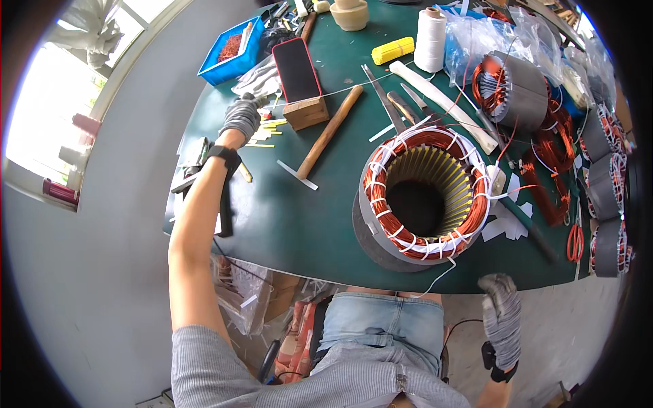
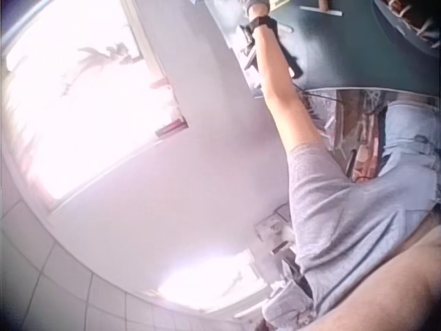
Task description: Assembling a motor stator by inserting wires and components while using manual tools.
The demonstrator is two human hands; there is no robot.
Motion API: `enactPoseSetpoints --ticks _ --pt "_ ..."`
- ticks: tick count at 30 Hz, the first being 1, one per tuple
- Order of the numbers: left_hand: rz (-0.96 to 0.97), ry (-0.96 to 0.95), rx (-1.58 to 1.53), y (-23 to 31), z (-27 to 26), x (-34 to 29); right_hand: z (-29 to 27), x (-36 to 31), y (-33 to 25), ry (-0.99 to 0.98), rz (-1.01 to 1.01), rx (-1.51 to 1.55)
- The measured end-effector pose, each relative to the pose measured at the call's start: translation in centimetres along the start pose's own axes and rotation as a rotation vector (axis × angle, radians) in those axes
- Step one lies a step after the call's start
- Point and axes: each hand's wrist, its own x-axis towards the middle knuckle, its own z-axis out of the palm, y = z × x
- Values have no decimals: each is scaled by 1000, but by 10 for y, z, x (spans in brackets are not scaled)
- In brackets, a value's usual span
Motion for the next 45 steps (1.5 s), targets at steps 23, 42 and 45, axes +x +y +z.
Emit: enactPoseSetpoints --ticks 23,42,45 --pt "788 219 -646 174 -37 -377 50 40 -129 235 -524 37" --pt "470 23 -760 240 94 -375 -7 112 -61 230 -692 -751" --pt "569 -83 -771 235 85 -380 -18 115 -74 213 -776 -806"
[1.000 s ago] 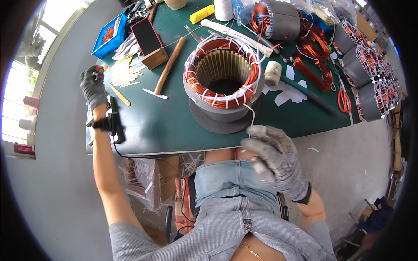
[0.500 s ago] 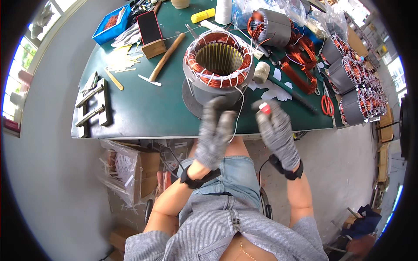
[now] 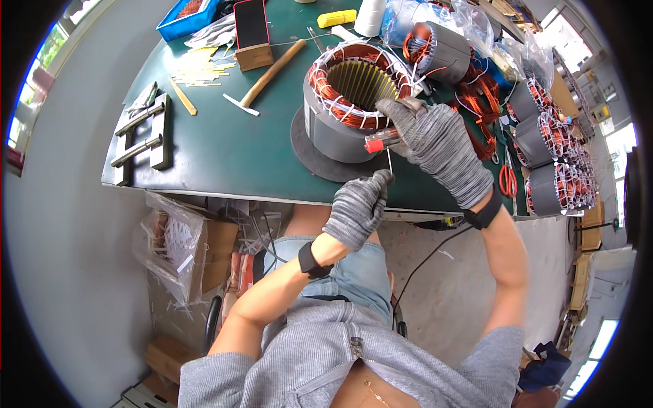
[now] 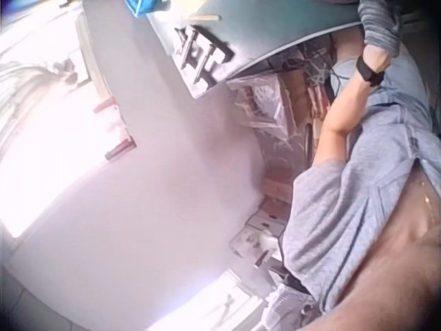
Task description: Assembling a motor stator by inserting wires and components while using manual tools.
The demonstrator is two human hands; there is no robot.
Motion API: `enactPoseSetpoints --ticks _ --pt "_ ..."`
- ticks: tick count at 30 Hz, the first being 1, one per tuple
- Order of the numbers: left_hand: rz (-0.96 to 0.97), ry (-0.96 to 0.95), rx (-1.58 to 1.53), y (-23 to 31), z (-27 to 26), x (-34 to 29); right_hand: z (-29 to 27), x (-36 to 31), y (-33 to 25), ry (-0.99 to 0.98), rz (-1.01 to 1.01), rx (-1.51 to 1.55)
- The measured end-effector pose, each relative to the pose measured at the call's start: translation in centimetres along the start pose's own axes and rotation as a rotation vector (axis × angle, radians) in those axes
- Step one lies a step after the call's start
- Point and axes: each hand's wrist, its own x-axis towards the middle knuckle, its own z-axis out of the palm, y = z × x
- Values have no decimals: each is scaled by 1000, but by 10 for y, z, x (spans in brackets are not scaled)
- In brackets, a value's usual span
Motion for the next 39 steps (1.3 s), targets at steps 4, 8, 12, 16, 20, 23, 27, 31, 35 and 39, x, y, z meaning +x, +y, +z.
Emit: enactPoseSetpoints --ticks 4,8,12,16,20,23,27,31,35,39 --pt "-28 -25 -46 14 -6 -4 -7 11 0 -151 -58 -127" --pt "31 -1 201 -3 3 9 -11 17 -3 -228 -56 -28" --pt "21 -48 313 -2 3 12 -14 18 -1 -205 -71 100" --pt "-23 -123 275 6 -4 11 -11 23 1 -258 -73 143" --pt "-73 -217 301 19 1 14 -12 30 -5 -331 -45 72" --pt "-62 -238 427 13 17 28 -8 29 -21 -270 -27 -31" --pt "-29 -299 346 9 1 22 -2 23 -23 -241 50 -102" --pt "92 -9 28 33 -21 -12 8 -22 -12 226 569 793" --pt "210 82 39 55 -29 -13 15 -27 -17 91 439 509" --pt "185 73 59 59 -29 -7 20 -19 -12 41 347 370"
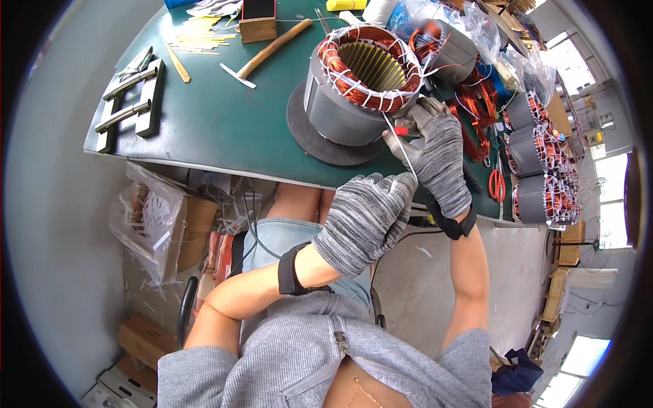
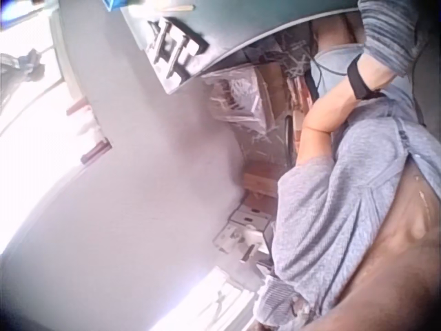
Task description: Assembling a motor stator by inserting wires and components while using manual tools.
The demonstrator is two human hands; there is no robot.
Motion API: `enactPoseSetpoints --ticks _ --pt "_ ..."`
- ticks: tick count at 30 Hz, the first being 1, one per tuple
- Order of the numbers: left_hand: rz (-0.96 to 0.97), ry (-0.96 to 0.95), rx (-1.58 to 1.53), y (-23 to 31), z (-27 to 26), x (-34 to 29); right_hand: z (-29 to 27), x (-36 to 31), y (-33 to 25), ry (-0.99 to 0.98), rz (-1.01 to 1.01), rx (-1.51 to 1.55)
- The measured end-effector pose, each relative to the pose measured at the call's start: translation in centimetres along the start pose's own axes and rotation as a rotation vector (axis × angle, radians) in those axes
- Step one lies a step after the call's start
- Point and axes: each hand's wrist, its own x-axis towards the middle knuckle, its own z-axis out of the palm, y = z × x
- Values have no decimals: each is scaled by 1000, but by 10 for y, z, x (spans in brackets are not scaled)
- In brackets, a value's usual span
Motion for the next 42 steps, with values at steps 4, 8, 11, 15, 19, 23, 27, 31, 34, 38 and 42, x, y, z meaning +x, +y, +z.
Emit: enactPoseSetpoints --ticks 4,8,11,15,19,23,27,31,34,38,42 --pt "1 31 -15 4 6 3 -6 2 -2 -36 -16 -166" --pt "22 4 -28 2 13 5 -6 1 -5 -130 81 -257" --pt "10 -2 -36 2 14 6 -6 2 -7 -151 81 -243" --pt "31 24 3 4 13 10 -6 1 -6 -199 115 -206" --pt "58 67 17 3 13 10 -10 3 -14 -195 135 -235" --pt "66 58 -42 4 16 12 -8 -2 -6 -161 127 -229" --pt "49 76 -7 -1 12 9 -2 5 -14 -174 144 -183" --pt "70 89 -40 0 14 10 -6 2 -13 -162 150 -220" --pt "62 104 -27 -3 10 8 2 4 -16 -140 120 -222" --pt "51 71 -43 4 11 13 -13 3 -16 -183 172 -223" --pt "54 67 -66 5 12 13 -16 4 -15 -216 204 -123"
